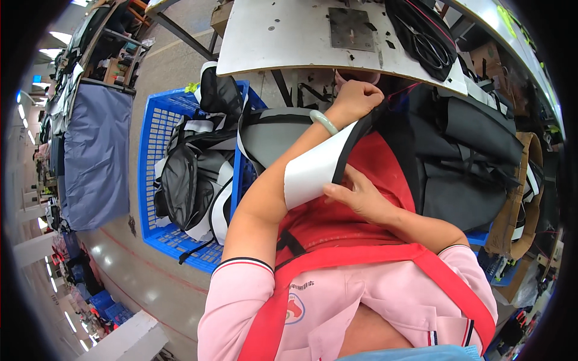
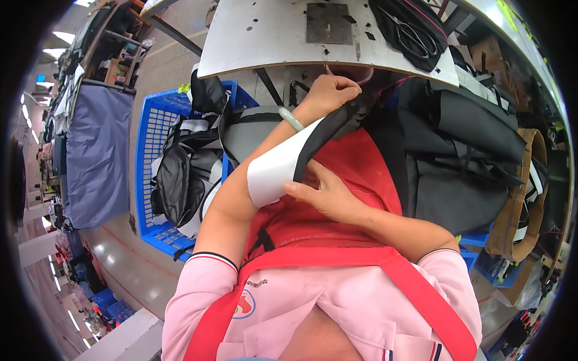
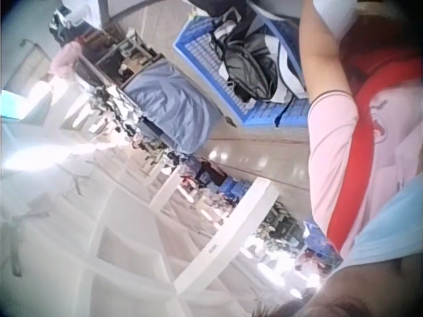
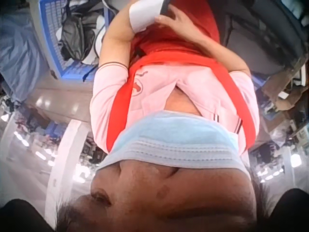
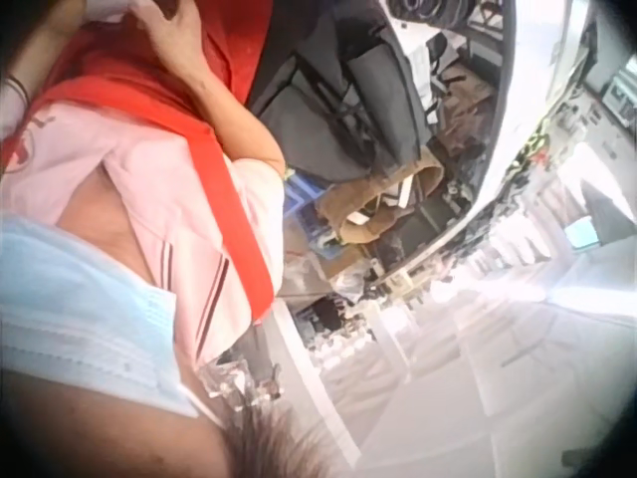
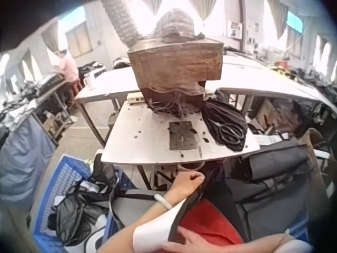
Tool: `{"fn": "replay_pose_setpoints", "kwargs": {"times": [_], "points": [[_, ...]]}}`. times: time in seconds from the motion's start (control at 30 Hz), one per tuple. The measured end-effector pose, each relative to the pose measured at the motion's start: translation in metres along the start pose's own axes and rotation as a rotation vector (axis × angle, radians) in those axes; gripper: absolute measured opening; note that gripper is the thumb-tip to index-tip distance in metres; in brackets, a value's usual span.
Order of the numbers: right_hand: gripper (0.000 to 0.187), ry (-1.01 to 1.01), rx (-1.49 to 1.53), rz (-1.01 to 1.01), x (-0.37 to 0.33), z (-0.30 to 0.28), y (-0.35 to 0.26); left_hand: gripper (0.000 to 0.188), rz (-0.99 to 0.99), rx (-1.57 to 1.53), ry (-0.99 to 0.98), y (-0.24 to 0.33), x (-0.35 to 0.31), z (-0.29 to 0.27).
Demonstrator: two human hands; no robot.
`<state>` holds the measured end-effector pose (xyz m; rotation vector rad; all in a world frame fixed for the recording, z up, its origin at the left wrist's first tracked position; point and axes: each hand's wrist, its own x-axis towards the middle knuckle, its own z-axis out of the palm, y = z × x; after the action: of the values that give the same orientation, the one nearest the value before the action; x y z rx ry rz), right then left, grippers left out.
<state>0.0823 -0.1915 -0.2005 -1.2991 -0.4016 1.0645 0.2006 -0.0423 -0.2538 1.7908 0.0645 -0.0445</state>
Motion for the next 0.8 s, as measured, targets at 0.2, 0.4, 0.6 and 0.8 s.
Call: {"fn": "replay_pose_setpoints", "kwargs": {"times": [0.2, 0.4, 0.6, 0.8], "points": [[0.026, 0.124, -0.126, -0.072, -0.006, -0.024, 0.027, 0.025, 0.160, 0.495, 0.235, -0.022, -0.014, -0.067], [0.026, 0.209, -0.098, -0.012, -0.025, -0.071, 0.046, 0.033, -0.155, 1.222, -0.165, -0.132, -0.102, -0.210], [0.026, 0.085, -0.232, -0.226, -0.028, -0.064, 0.013, 0.039, 0.168, 1.471, -0.021, -0.142, -0.125, -0.192], [0.022, 0.343, -0.715, -0.125, -0.070, -0.127, -0.070, 0.029, 0.239, 1.664, -0.434, -0.092, -0.114, -0.161]]}}
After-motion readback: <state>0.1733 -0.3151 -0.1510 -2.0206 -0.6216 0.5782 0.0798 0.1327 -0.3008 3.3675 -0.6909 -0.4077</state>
